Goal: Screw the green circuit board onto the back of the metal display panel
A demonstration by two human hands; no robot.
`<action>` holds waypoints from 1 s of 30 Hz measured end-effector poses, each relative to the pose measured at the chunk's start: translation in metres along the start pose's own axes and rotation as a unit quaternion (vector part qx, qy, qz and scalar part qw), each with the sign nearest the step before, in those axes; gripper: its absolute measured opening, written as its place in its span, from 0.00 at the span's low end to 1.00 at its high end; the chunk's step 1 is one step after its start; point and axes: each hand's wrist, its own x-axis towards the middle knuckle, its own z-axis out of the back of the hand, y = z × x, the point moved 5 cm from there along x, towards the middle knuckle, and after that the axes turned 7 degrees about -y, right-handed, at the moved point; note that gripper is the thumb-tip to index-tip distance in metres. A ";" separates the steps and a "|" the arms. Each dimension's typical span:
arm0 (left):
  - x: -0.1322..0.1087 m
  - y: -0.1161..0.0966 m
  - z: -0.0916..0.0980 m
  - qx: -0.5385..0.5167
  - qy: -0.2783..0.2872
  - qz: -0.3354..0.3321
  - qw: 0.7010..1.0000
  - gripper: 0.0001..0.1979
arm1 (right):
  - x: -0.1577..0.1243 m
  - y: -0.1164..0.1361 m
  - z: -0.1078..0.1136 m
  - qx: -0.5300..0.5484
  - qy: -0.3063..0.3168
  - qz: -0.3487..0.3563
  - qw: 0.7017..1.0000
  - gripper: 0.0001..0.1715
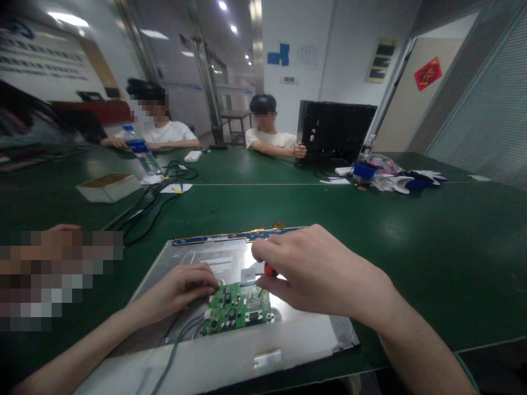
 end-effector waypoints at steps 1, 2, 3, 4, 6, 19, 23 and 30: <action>0.000 0.001 0.000 -0.002 -0.003 -0.001 1.000 0.09 | 0.002 0.001 -0.001 0.001 -0.002 0.002 1.000 0.05; 0.000 0.001 0.000 -0.005 -0.004 -0.001 1.000 0.09 | 0.005 0.002 -0.003 0.005 -0.004 0.005 1.000 0.05; 0.000 0.002 0.000 -0.007 -0.005 -0.002 1.000 0.09 | 0.010 0.003 -0.006 0.010 -0.006 0.008 1.000 0.06; -0.001 0.004 0.000 -0.008 -0.004 -0.002 1.000 0.09 | 0.015 0.004 -0.008 0.018 -0.007 0.013 1.000 0.07; -0.001 0.006 -0.001 -0.012 -0.004 -0.003 1.000 0.09 | 0.028 0.005 -0.015 0.032 -0.015 0.026 0.999 0.10; -0.003 0.014 -0.002 -0.038 -0.013 0.045 0.998 0.08 | 0.092 0.012 -0.057 0.067 -0.001 0.082 0.994 0.08; -0.003 0.016 -0.002 -0.047 -0.014 0.044 0.998 0.08 | 0.093 0.011 -0.060 0.066 -0.007 0.078 0.995 0.08; -0.003 0.017 -0.003 -0.038 -0.008 0.051 0.998 0.09 | 0.094 0.010 -0.062 0.055 -0.023 0.082 0.995 0.08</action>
